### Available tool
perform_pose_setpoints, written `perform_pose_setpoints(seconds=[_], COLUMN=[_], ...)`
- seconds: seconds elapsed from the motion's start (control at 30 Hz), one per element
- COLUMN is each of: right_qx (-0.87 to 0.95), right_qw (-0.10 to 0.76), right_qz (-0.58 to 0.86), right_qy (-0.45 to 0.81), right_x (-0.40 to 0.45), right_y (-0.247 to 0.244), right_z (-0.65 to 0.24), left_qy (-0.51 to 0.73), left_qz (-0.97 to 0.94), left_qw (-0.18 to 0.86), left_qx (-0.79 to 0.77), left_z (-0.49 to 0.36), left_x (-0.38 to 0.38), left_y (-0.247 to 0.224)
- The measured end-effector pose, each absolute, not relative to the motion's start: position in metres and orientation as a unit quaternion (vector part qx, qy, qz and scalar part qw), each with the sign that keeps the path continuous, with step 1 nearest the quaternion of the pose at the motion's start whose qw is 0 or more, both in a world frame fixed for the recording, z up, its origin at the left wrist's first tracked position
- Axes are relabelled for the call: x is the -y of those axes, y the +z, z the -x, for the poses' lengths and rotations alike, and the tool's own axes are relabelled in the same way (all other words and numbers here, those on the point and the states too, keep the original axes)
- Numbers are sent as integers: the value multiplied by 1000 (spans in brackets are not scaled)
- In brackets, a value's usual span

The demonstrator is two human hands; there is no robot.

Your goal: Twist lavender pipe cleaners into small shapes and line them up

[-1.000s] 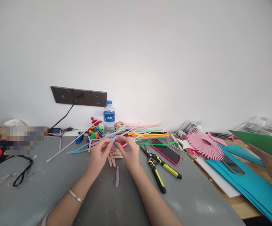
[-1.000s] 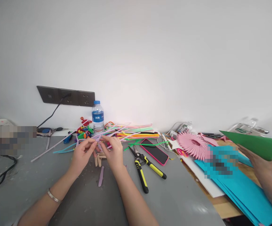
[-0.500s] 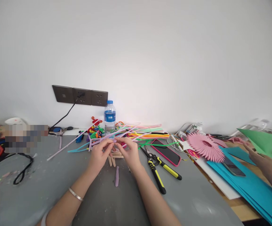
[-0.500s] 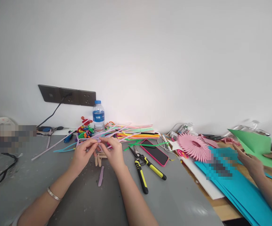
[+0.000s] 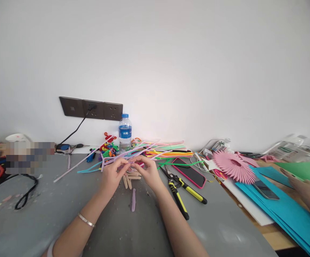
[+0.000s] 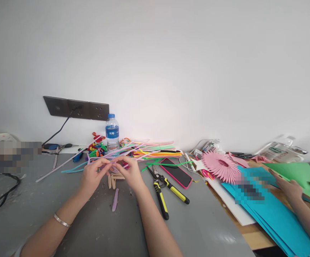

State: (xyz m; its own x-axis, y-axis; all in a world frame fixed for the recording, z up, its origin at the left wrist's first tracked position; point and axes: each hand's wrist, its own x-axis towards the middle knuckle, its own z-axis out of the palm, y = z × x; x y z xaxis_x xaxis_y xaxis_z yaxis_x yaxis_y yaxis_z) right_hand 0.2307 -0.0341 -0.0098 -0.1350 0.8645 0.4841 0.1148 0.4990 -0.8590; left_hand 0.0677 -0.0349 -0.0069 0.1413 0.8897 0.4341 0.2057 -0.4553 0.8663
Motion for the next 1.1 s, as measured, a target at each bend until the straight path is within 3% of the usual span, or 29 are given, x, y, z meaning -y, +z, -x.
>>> perform_pose_setpoints(seconds=[0.5,0.83,1.1], right_qx=[667,621,644], right_qw=[485,586,586], right_qz=[300,348,336], right_qy=[479,387,359], right_x=[31,23,24], right_y=[-4,-21,-21], right_z=[-247,-230,-231], left_qy=[482,543,538], left_qz=[-684,-506,-417], left_qw=[385,555,650], left_qx=[-389,-376,-337], left_z=[-67,-74,-78], left_x=[29,22,26], left_y=[-18,-18,-16])
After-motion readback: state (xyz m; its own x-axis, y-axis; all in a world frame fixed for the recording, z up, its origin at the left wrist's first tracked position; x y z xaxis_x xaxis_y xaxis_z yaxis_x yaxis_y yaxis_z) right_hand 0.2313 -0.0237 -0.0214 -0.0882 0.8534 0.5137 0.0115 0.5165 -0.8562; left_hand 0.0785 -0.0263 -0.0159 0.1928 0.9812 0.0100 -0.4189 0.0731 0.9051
